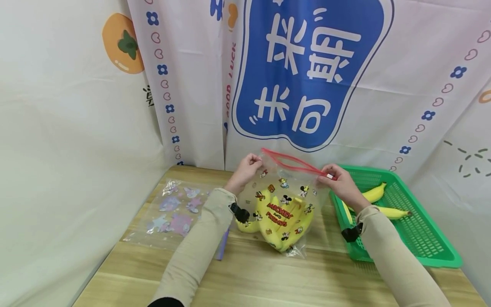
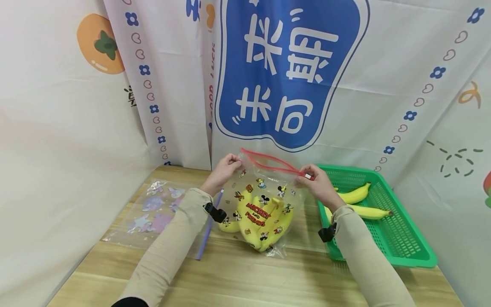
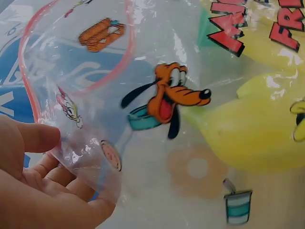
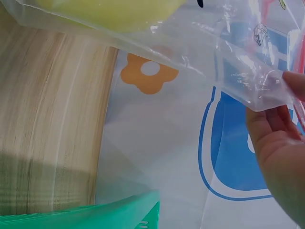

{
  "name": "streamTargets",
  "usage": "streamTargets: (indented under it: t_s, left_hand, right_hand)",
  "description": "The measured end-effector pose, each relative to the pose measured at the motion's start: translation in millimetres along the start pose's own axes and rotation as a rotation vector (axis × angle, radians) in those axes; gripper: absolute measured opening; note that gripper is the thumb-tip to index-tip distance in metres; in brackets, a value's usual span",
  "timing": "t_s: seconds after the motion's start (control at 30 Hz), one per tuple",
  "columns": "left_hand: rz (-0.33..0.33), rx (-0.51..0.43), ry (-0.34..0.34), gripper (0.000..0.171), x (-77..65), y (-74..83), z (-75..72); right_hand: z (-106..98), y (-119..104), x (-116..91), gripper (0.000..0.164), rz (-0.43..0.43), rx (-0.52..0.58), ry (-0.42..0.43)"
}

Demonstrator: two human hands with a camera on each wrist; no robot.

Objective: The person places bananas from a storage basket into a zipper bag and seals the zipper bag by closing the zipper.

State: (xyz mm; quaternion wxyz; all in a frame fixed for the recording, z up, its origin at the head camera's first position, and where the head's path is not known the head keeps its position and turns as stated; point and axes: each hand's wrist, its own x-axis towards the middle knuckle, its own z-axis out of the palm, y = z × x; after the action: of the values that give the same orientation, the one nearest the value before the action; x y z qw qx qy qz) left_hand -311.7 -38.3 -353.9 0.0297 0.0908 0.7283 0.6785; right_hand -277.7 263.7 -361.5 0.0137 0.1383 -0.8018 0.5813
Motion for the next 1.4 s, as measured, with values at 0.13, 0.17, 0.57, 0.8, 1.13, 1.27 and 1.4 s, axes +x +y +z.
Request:
streamTargets:
  t_s: [0.13, 0.17, 0.57, 0.8, 1.13, 1.27, 1.4]
  left_hand:
    - [-0.029, -0.033, 0.038, 0.005, 0.8, -0.6, -5.8]
    - [-0.035, -0.039, 0.047, 0.005, 0.2, -0.3, -7.4]
    - [-0.074, -0.074, 0.108, 0.006, -8.6, -3.7, -22.1]
    - [-0.037, -0.173, 0.130, 0.006, -10.3, -6.1, -20.1]
    - [-0.008, -0.179, 0.160, 0.005, -3.1, -8.0, -24.9]
    - [0.018, -0.199, 0.149, 0.005, -0.1, -4.7, -26.2]
    - [0.008, -0.209, 0.141, 0.006, -0.4, -0.9, -26.3]
  right_hand:
    - [-1.6, 0.3, 0.0, 0.027, -0.021, -0.013, 0.022]
    - [-1.9, 0.3, 0.0, 0.026, -0.024, -0.020, 0.028]
    - [-1.2, -0.4, 7.8, 0.035, 0.087, -0.058, 0.196]
    - [3.5, 8.1, 13.4, 0.040, 0.176, -0.011, 0.138]
    - [7.3, 19.0, 15.0, 0.037, 0.098, 0.022, 0.073]
    - [9.6, 16.7, 16.0, 0.035, 0.079, 0.031, 0.123]
    - [11.6, 13.8, 16.3, 0.036, 0.059, 0.006, 0.182]
